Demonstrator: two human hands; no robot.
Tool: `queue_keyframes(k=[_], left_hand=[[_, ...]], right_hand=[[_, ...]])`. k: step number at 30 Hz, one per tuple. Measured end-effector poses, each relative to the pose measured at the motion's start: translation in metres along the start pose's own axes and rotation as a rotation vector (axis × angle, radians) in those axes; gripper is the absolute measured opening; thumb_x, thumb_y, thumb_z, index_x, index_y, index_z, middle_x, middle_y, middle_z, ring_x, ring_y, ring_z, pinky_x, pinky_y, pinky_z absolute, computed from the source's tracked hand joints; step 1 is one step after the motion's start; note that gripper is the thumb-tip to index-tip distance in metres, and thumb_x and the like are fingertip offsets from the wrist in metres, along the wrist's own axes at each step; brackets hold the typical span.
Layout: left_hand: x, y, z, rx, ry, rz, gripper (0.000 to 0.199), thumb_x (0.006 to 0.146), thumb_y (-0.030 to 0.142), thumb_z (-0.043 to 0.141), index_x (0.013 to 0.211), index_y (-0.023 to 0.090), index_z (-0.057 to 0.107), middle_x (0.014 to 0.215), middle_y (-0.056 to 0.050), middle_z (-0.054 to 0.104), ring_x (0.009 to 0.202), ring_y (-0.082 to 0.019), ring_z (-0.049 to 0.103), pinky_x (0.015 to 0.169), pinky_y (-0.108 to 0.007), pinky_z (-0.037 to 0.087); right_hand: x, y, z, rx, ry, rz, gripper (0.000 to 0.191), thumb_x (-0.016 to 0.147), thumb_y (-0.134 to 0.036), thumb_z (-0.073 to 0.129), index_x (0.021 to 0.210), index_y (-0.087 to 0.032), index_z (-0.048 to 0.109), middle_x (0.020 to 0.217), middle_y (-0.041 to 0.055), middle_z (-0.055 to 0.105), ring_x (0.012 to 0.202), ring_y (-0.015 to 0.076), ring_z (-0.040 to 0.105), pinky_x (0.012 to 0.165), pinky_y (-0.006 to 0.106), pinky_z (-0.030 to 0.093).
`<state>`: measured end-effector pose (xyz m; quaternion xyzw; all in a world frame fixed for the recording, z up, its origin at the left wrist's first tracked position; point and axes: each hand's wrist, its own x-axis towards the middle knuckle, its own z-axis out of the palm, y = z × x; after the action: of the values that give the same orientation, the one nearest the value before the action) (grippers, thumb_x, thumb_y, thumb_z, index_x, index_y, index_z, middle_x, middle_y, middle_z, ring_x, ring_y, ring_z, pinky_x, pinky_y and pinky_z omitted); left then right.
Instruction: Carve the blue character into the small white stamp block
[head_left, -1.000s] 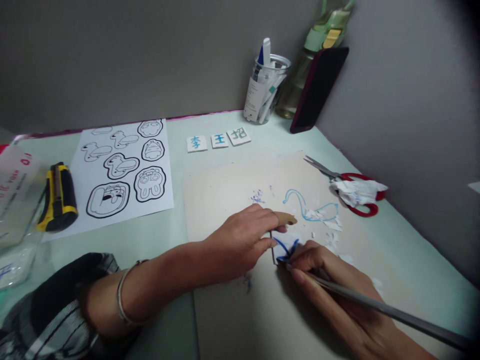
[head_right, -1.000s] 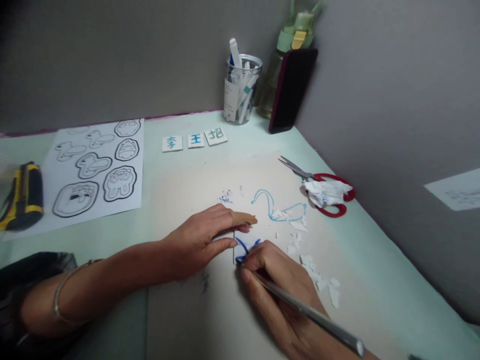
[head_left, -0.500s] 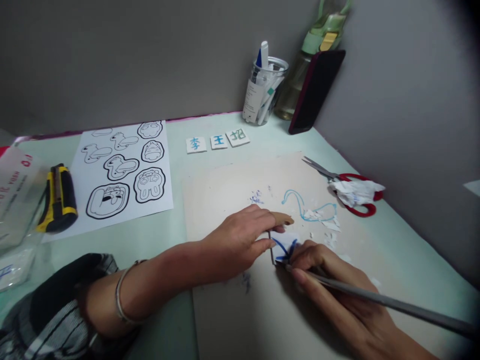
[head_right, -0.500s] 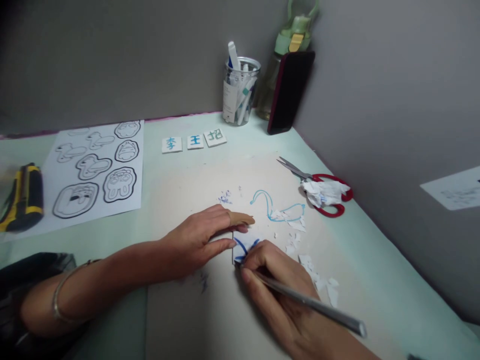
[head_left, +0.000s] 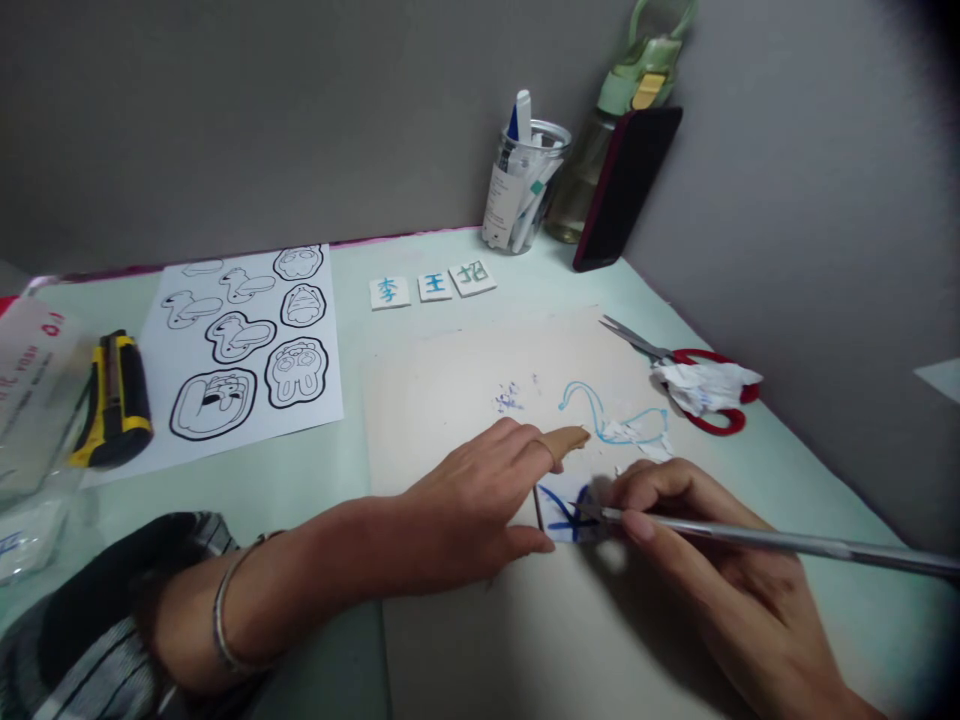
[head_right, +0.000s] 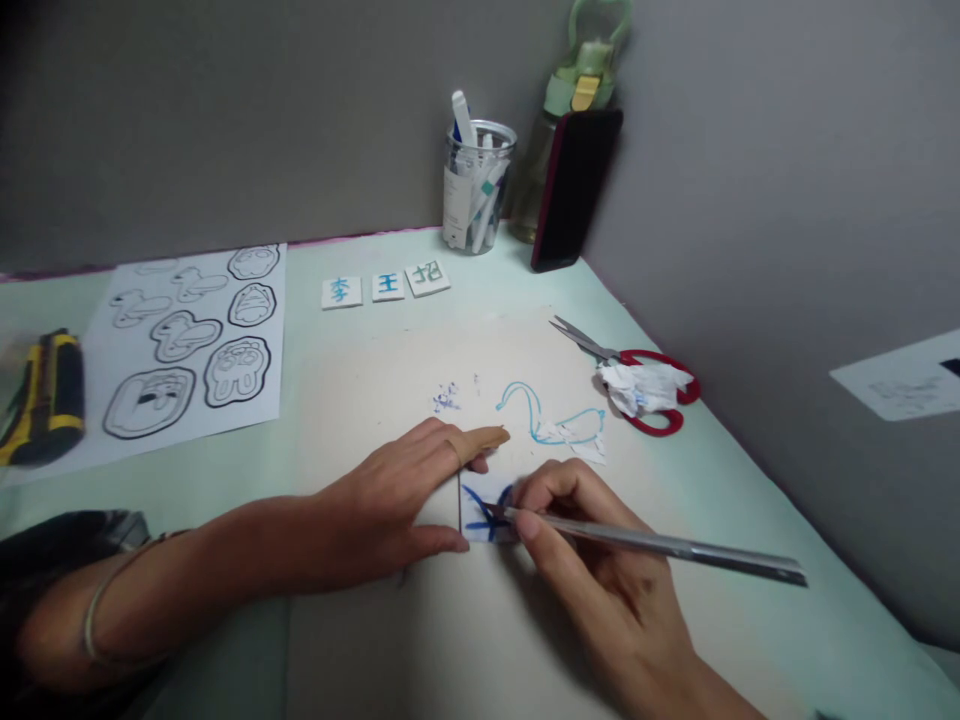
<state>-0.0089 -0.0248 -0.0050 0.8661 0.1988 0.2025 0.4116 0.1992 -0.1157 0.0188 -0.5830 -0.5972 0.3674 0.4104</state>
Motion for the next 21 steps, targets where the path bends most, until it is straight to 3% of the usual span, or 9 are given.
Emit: queue_keyframes(k=[2, 5, 15, 21], left_hand=[[0.0, 0.0, -0.001, -0.038, -0.025, 0.007, 0.072, 0.088, 0.013, 0.069, 0.15, 0.019, 0.034, 0.135, -0.013, 0.06, 0.126, -0.027, 0.052, 0.108, -0.044, 0.044], [0.002, 0.001, -0.006, -0.074, -0.094, 0.03, 0.072, 0.089, 0.004, 0.06, 0.152, 0.024, 0.031, 0.141, -0.01, 0.058, 0.134, -0.026, 0.047, 0.113, -0.046, 0.038], [0.002, -0.005, -0.013, -0.143, -0.144, 0.031, 0.073, 0.089, 0.0, 0.059, 0.153, 0.021, 0.03, 0.141, -0.011, 0.058, 0.138, -0.023, 0.043, 0.118, -0.042, 0.035], [0.001, -0.006, -0.013, -0.148, -0.153, 0.023, 0.071, 0.089, -0.001, 0.057, 0.152, 0.019, 0.032, 0.143, -0.011, 0.057, 0.14, -0.022, 0.041, 0.119, -0.042, 0.034]], right_hand=[[0.0, -0.001, -0.001, -0.022, -0.021, 0.013, 0.013, 0.097, -0.031, 0.06, 0.085, -0.026, 0.062, 0.078, -0.0002, 0.062, 0.072, 0.0165, 0.06, 0.061, 0.025, 0.05], [0.001, -0.003, -0.001, -0.034, -0.039, 0.0, 0.011, 0.097, -0.029, 0.059, 0.087, -0.025, 0.063, 0.078, 0.0, 0.064, 0.069, 0.0164, 0.061, 0.059, 0.025, 0.051], [-0.002, 0.0, 0.01, -0.097, -0.181, -0.112, 0.015, 0.101, -0.02, 0.048, 0.089, -0.027, 0.054, 0.079, -0.0015, 0.059, 0.074, 0.0153, 0.059, 0.063, 0.026, 0.049], [-0.002, 0.002, 0.011, -0.17, -0.193, -0.157, 0.016, 0.1, -0.015, 0.047, 0.091, -0.026, 0.052, 0.08, -0.0017, 0.059, 0.072, 0.0151, 0.059, 0.062, 0.027, 0.048]])
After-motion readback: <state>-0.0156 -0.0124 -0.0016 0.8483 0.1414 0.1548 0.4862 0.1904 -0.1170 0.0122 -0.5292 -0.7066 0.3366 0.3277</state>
